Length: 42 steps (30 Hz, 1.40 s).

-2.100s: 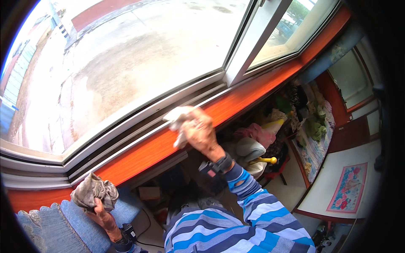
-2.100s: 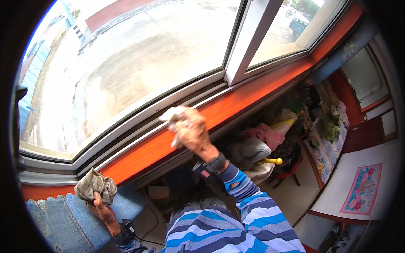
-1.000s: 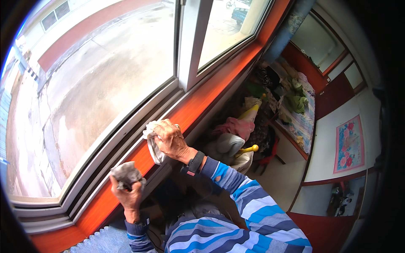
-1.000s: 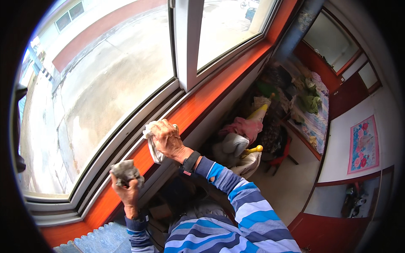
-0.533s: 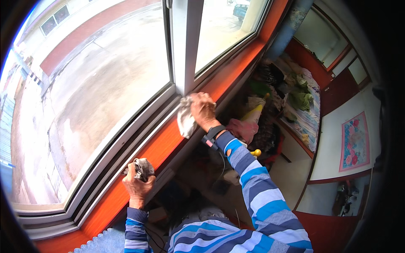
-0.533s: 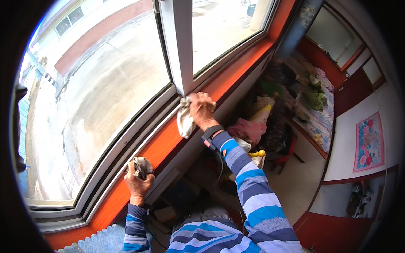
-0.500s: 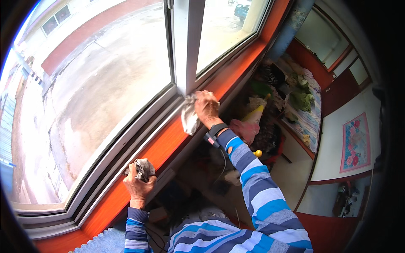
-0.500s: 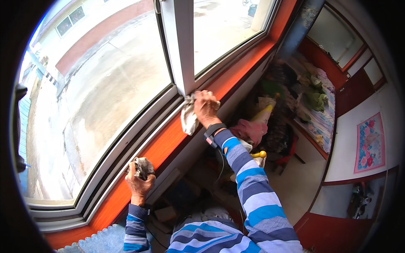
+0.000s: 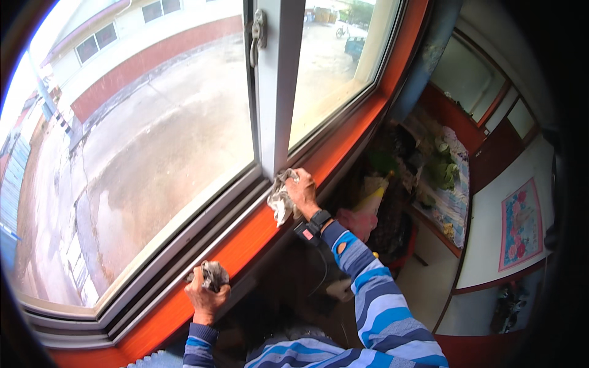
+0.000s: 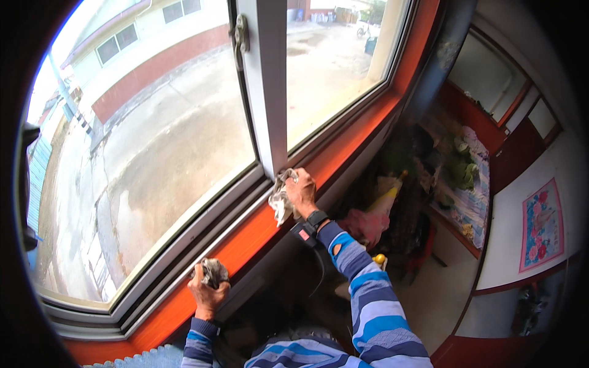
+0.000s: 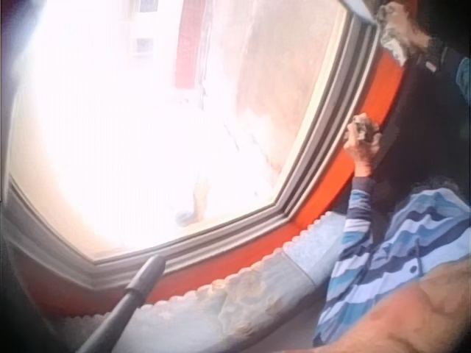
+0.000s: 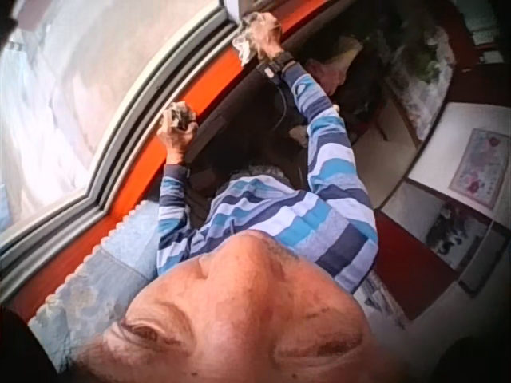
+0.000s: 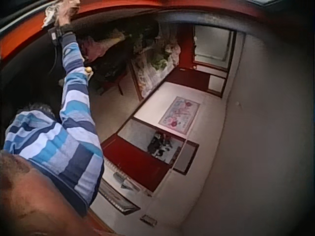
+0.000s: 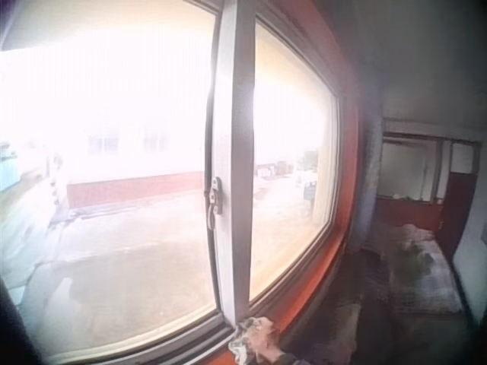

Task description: The person wipes the window frame and glass with a cloth. They move along the sill and frame, wiping different sections and occasionally adjusting the cloth.

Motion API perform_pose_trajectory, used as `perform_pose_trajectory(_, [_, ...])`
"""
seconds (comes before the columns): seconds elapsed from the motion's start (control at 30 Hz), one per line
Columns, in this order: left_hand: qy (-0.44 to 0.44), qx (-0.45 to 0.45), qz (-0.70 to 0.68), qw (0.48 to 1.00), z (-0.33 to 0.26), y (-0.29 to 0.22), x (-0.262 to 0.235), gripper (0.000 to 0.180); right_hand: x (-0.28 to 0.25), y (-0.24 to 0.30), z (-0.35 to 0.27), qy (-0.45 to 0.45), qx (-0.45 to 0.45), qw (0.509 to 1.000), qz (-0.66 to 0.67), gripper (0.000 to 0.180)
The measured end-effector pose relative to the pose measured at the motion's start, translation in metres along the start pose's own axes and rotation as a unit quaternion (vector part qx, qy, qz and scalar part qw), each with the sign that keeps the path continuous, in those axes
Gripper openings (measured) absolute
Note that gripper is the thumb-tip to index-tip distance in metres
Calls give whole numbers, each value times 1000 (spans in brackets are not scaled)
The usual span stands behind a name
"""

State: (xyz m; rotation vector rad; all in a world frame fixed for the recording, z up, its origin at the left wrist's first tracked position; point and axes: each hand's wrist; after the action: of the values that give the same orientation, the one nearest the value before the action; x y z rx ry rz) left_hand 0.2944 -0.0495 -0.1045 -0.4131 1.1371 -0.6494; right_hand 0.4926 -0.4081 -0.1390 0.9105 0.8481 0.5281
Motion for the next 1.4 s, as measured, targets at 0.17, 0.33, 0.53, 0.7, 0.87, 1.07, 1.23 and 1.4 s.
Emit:
perform_pose_trajectory(0.17, [-19, 3, 0, 1000, 1, -3, 1, 52, 22, 20, 14, -31, 116, 987, 109, 47])
perform_pose_trajectory(0.33, [-25, 8, 1, 1000, 0, -2, 1, 49, 4, 87, 41, -58, 149, 967, 197, 49])
perform_pose_trajectory(0.53, [-23, 0, 20, 1000, -5, 3, 2, 48, -43, 181, 64, -89, -30, 962, 257, 42])
perform_pose_trajectory(0.7, [-34, -3, 8, 999, -7, 6, 4, 51, -65, 243, 91, -183, -285, 931, 134, 40])
perform_pose_trajectory(0.87, [-38, 29, 55, 997, -13, 8, 4, 51, -101, 317, 144, -251, -487, 833, 72, 43])
perform_pose_trajectory(1.07, [-35, 9, 26, 999, -21, 12, 5, 60, -138, 414, 207, -288, -577, 756, 116, 44])
perform_pose_trajectory(1.23, [-2, -49, 23, 999, -16, 20, 8, 68, -161, 488, 252, -360, -596, 711, 103, 32])
perform_pose_trajectory(1.4, [51, -168, -140, 974, -15, 11, 5, 67, -201, 558, 291, -428, -664, 613, -1, 14])
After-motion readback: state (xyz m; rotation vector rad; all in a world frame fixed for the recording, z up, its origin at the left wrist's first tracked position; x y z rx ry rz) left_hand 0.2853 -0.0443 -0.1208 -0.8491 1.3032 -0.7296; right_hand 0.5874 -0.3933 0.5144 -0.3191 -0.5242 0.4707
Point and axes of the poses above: each hand's wrist, its own z-axis towards the middle knuckle, its own x-axis out of the palm, y = z × x, and after that the axes turned 2 degrees about -x, right-handed
